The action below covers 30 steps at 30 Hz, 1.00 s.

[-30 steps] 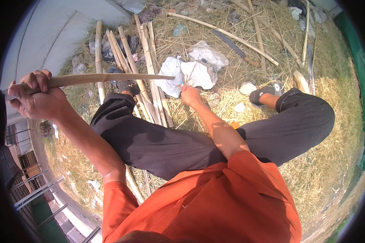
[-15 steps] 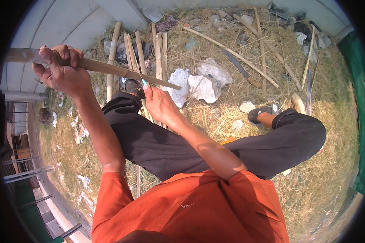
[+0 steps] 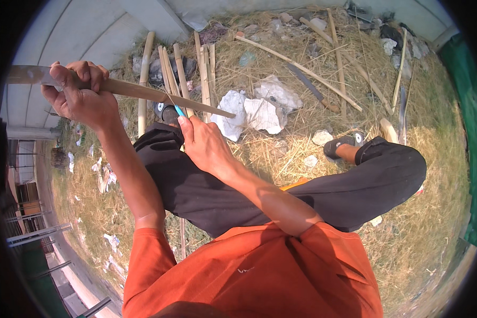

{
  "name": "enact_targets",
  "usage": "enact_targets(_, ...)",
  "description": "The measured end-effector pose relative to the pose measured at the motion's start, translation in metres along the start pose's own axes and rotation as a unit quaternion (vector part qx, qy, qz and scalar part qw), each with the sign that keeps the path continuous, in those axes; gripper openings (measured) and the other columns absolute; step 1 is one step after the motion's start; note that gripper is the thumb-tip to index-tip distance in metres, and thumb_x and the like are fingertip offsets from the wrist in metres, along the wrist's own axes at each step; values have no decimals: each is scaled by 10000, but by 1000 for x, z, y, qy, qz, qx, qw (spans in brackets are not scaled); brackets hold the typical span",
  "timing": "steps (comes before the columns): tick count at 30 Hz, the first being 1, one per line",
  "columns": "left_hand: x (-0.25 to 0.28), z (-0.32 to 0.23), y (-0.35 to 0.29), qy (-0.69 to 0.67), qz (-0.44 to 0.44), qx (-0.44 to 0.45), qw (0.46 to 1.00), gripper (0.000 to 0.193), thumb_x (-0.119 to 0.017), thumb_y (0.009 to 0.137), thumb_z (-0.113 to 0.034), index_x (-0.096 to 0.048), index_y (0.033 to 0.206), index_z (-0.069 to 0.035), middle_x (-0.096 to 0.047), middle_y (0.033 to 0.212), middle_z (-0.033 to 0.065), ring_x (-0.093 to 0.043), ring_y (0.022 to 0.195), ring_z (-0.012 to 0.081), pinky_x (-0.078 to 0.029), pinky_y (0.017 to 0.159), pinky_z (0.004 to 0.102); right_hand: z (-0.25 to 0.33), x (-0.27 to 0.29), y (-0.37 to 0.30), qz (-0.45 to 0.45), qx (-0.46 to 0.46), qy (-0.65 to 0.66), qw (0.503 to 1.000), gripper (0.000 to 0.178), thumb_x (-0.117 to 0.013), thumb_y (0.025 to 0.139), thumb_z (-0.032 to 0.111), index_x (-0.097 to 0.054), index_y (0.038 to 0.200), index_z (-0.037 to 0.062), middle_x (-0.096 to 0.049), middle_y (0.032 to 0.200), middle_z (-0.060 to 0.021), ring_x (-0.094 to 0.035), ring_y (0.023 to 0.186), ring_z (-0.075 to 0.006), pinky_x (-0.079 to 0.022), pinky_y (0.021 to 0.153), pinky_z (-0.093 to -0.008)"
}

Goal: The person sits on the ground and uses a knife to shave the surface of a long bamboo stick, removing thin strips of bark. The person holds the stick with one hand and scrapes along its length with the other, occasionally rotating the stick to work different sides.

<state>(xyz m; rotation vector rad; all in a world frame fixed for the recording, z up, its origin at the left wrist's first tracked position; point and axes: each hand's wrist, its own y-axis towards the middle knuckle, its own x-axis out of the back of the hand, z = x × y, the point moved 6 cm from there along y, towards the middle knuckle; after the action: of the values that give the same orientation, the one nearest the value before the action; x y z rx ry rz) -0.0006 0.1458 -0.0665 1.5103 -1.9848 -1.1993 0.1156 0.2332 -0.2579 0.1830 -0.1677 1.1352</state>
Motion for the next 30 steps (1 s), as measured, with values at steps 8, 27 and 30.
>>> enact_targets(8,-9,-2,-3,-30,27,-5,999,170,-504,992,-227,-386,1016,-107,-467,594,63,-383,433,117,-360,414,274,-17,-3,-3,16,-28,-48,998,448,-366,1019,293,-559,816,-56,-530,592,-282,-545,609,-475,-404,581,-513)
enact_targets(27,-16,0,-6,-31,42,-8,999,221,-554,965,-307,-454,1026,-120,-466,595,56,-380,422,115,-348,410,274,-59,6,12,14,-58,-27,998,539,-318,1014,344,-580,808,-79,-573,735,-337,-566,788,-513,-436,732,-543)
enact_targets(30,-22,0,-6,-25,45,-3,999,219,-545,967,-318,-454,1027,-128,-458,596,55,-377,426,116,-349,414,282,-60,-3,10,23,-56,-45,997,551,-304,1018,345,-563,787,-83,-554,700,-315,-555,746,-497,-424,696,-531)
